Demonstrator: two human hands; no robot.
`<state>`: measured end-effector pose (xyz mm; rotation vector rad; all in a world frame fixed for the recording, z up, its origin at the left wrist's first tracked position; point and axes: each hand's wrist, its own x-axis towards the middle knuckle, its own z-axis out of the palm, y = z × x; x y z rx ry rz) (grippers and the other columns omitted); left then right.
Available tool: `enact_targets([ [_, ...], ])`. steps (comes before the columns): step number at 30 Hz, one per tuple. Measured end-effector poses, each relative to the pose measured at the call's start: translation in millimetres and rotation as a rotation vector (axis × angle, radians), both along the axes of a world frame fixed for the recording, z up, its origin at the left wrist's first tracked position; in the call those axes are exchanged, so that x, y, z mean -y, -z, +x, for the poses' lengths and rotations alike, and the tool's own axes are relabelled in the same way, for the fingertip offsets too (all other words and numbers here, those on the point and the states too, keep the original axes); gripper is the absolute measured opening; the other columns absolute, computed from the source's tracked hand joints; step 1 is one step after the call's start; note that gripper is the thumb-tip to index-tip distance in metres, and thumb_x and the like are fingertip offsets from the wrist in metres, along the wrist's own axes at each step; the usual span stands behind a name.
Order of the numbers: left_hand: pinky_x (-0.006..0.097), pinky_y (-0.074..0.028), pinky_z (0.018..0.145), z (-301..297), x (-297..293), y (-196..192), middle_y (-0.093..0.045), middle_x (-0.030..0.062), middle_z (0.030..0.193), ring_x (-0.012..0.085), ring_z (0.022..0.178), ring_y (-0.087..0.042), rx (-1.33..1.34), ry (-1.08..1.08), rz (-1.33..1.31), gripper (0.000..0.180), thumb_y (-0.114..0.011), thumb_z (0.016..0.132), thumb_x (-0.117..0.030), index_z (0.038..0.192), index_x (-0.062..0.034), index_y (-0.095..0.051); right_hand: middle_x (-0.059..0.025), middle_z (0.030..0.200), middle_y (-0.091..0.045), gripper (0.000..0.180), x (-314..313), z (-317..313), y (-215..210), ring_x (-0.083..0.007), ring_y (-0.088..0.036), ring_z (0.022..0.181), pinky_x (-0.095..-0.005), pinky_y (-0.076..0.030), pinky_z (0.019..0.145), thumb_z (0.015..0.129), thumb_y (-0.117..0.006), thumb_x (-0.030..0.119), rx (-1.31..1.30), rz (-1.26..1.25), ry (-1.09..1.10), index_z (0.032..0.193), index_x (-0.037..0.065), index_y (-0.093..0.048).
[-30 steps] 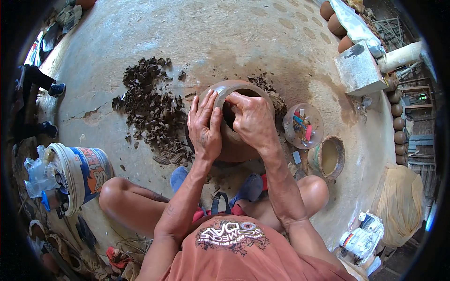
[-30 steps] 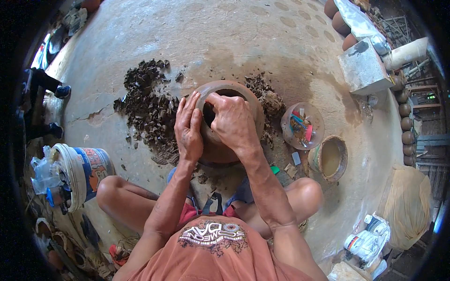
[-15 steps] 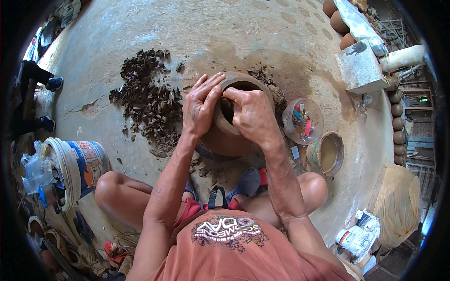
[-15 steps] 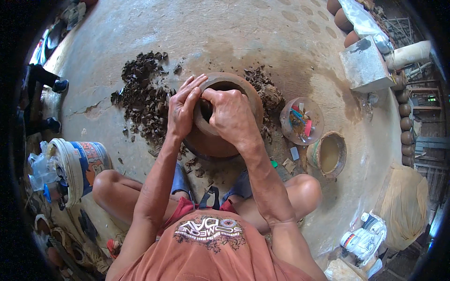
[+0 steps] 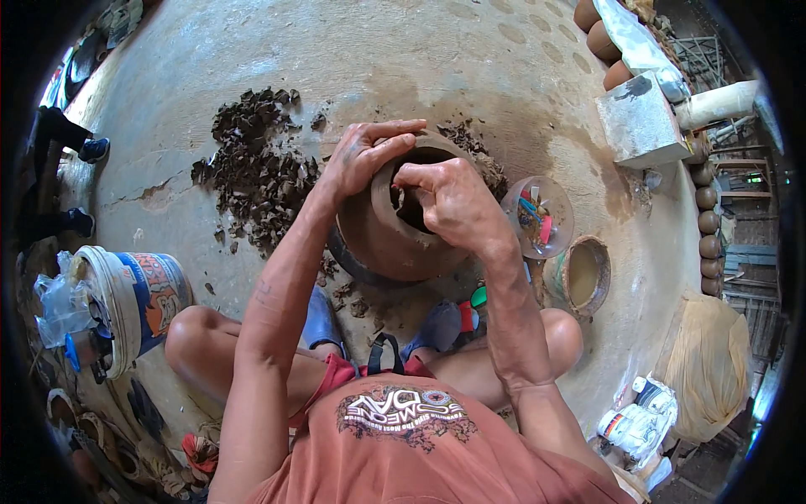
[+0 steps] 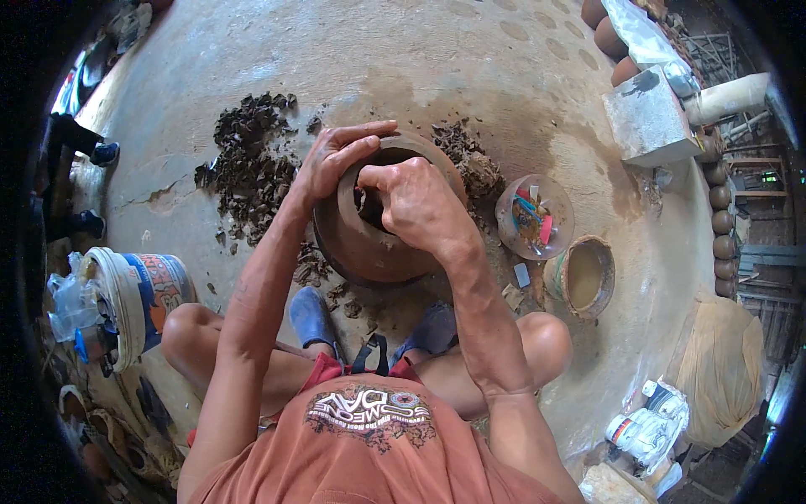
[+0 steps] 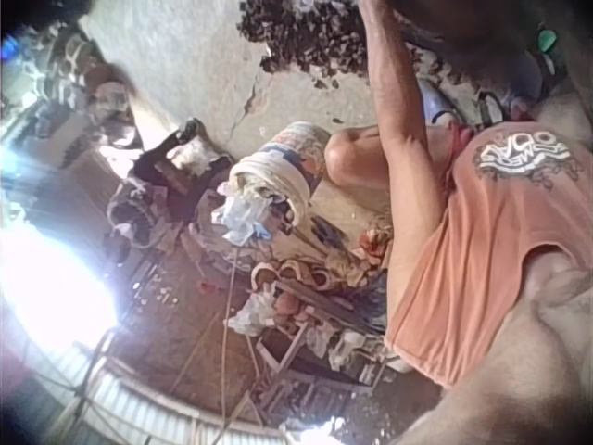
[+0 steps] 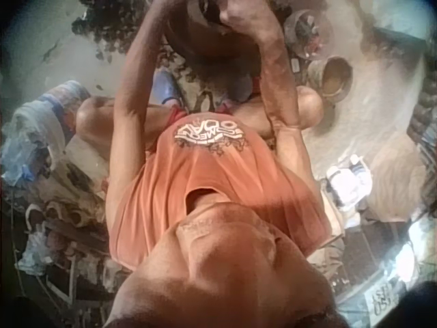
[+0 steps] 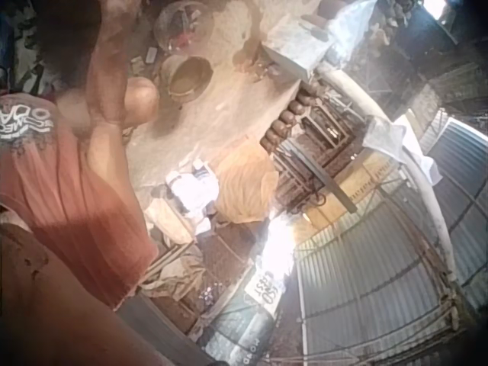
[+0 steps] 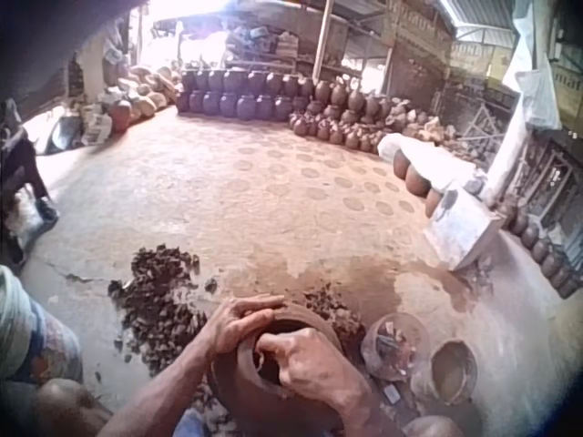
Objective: The person smoothes the surface and shapes the neck of a clay pot using a scraper and a damp sponge while it rotates on a manual wheel.
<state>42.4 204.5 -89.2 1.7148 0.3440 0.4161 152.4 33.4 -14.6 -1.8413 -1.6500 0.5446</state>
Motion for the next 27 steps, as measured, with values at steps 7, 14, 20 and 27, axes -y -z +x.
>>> enact_targets([
  [7, 0.036, -0.049, 0.111, 6.8, -4.9, 3.1, -0.072, 0.0151, 0.139, 0.0187, 0.126, -0.065, 0.052, -0.148, 0.066, 0.051, -0.06, 0.105, -0.032, 0.144, 0.0006, -0.067, -0.0196, 0.088, -0.077, 0.025, 4.9, 9.0, -17.0, -0.0319, -0.078, 0.085, -0.0392, -0.059, 0.076, 0.084, -0.057, -0.008, -0.014, -0.103, -0.114, 0.102, -0.001, -0.074],
  [14, 0.04, -0.05, 0.112, -39.6, 75.4, -30.3, -0.073, 0.0201, 0.136, 0.0307, 0.13, -0.069, 0.472, -0.426, 0.279, 0.049, -0.075, 0.098, -0.026, 0.137, 0.0044, -0.069, -0.0193, 0.086, -0.077, 0.017, 14.8, -7.7, -39.4, -0.0288, -0.08, 0.088, -0.0376, -0.06, 0.077, 0.088, -0.063, -0.003, -0.031, 0.087, 0.236, 0.102, -0.003, -0.073],
  [20, 0.036, -0.053, 0.109, -50.7, 80.8, -37.3, -0.077, 0.0154, 0.125, 0.0225, 0.122, -0.07, 0.48, -0.776, -0.368, 0.041, -0.066, 0.108, -0.02, 0.141, 0.0059, -0.065, -0.0227, 0.087, -0.075, 0.009, 7.6, -30.8, -51.9, -0.0423, -0.076, 0.083, -0.0494, -0.06, 0.075, 0.094, -0.066, 0.006, 0.0, 0.264, 0.49, 0.098, 0.0, -0.071],
  [27, 0.037, -0.03, 0.128, -83.2, 61.9, 48.1, -0.038, 0.0261, 0.169, 0.0275, 0.156, -0.04, -0.069, -0.977, -0.145, 0.076, -0.056, 0.113, -0.035, 0.168, 0.0054, -0.021, -0.0281, 0.083, -0.073, 0.013, 0.3, -27.4, -8.5, -0.0479, -0.074, 0.082, -0.0556, -0.059, 0.072, 0.098, -0.065, 0.013, 0.177, 0.095, 0.594, 0.099, 0.0, -0.066],
])
